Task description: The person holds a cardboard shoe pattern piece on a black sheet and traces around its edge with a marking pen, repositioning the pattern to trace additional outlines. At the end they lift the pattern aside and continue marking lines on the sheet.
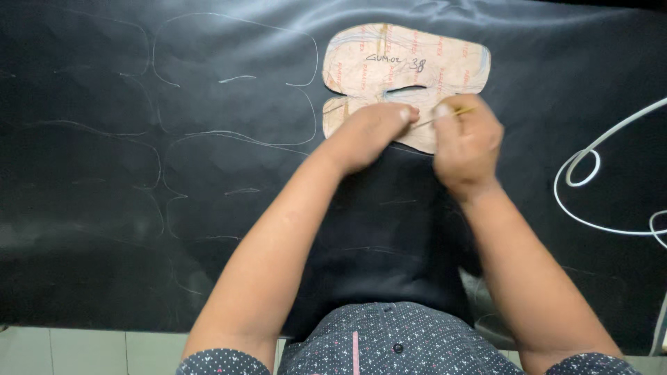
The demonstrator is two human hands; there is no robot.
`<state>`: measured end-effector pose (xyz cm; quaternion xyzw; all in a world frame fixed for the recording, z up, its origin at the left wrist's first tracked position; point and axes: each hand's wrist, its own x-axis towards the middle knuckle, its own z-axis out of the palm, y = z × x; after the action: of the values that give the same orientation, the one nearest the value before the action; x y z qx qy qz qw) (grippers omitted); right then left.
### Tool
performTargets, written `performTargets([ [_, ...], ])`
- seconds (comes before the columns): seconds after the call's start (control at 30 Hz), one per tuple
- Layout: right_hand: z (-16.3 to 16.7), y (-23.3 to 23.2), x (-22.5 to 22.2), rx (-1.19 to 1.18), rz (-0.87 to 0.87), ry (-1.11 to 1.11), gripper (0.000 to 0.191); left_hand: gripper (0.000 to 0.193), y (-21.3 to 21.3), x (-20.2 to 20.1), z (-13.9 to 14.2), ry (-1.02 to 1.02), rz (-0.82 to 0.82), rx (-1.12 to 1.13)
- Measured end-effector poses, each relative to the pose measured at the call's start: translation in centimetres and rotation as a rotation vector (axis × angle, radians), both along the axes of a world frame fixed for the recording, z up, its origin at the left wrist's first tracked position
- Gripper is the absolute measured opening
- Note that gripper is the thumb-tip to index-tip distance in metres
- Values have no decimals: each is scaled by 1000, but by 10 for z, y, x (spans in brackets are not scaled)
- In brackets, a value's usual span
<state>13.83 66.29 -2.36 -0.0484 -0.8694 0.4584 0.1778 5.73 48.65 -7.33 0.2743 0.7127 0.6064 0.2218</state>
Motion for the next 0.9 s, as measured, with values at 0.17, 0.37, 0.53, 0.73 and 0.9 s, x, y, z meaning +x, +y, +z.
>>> performTargets([
  [0.17, -7, 12, -34, -157, 128, -65, 19, 25, 0, 28, 14, 516, 151, -93],
  [0.37, -16, 4, -50, -181, 185, -168, 20, 26, 0, 28, 28, 500, 155, -136],
  [0.53, -10, 22, -47, 300, 141, -28, 15, 26, 0, 30, 26, 542, 189, -144],
  [0.73, -2, 31, -46, 426, 132, 117, 11, 25, 1, 32, 21, 565, 210, -146],
  [0.9, -12, 6, -53, 46, 271, -30, 13, 24, 0, 31, 17, 555, 191, -175],
])
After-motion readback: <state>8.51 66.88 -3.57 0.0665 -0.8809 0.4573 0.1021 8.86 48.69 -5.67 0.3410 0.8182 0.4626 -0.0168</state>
